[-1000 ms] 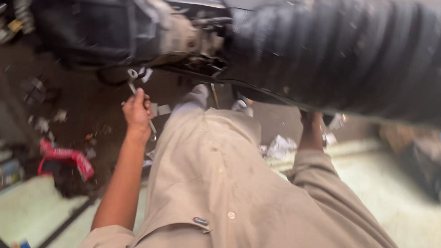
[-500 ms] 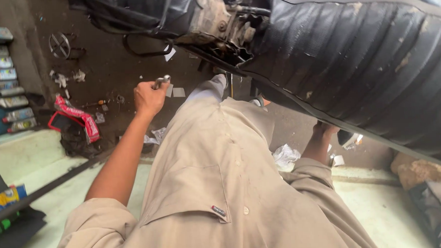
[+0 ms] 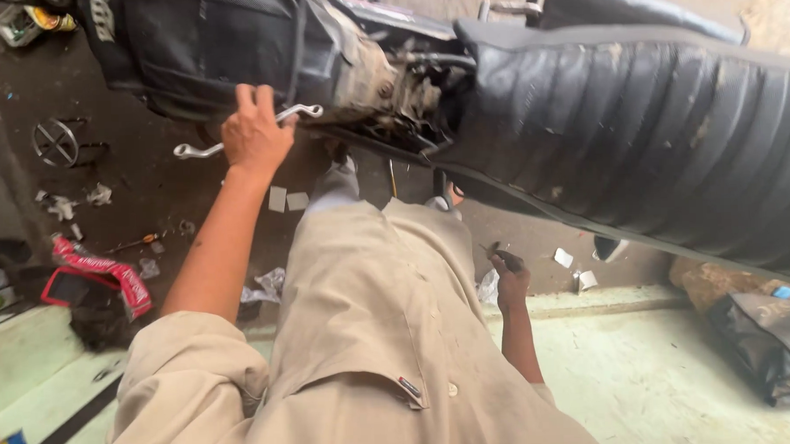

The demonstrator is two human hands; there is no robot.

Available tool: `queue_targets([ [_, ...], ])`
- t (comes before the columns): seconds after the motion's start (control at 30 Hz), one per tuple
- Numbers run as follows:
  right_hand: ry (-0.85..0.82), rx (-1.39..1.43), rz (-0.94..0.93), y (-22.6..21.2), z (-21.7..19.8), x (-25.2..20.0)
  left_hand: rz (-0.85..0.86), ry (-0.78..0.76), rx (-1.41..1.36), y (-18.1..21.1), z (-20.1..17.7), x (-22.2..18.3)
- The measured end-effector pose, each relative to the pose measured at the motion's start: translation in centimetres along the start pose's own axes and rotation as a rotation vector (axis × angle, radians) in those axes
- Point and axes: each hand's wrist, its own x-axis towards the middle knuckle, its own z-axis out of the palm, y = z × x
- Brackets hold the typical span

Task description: The person sits on the ground with a motorcycle frame across their lap and works on its exposed midsection. They place a small packaged part into the bike's compartment, then use a spanner to loosen and tighten bolts near the fuel tank and frame, repositioning the tank and seat while working.

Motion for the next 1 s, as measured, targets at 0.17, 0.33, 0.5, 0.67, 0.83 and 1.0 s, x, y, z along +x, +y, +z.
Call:
queue_targets([
  [0.17, -0.345, -0.047, -0.358, -12.4, 12.5, -6.1, 0.227, 0.022, -0.015, -4.4, 1.7, 2.2],
  [0.33, -0.519, 0.366, -0.445, -23.1, 30.0, -11.0, 0.17, -0.067, -0.46, -7.9, 0.7, 3.1],
  [0.5, -0.555, 0.269, -0.594, -28.9, 43.9, -13.9, 0.101, 0.3, -0.878, -16.8, -10.6, 6.2],
  [0.67, -0.579, -0.423, -0.859, -32.6, 53.6, -17.4, -0.134, 0.641, -0.917, -32.6, -18.0, 8.7],
  [0.83, -0.586, -0.901, -1.416, -36.8, 62.8, -19.5, -0.262, 0.746, -0.943, -37.7, -14.5, 8.0],
  [1.0, -0.538, -1.703, -1.718, -38.8, 67.5, -17.8, -0.301, 0.764, -1.07, -37.3, -14.8, 7.6],
])
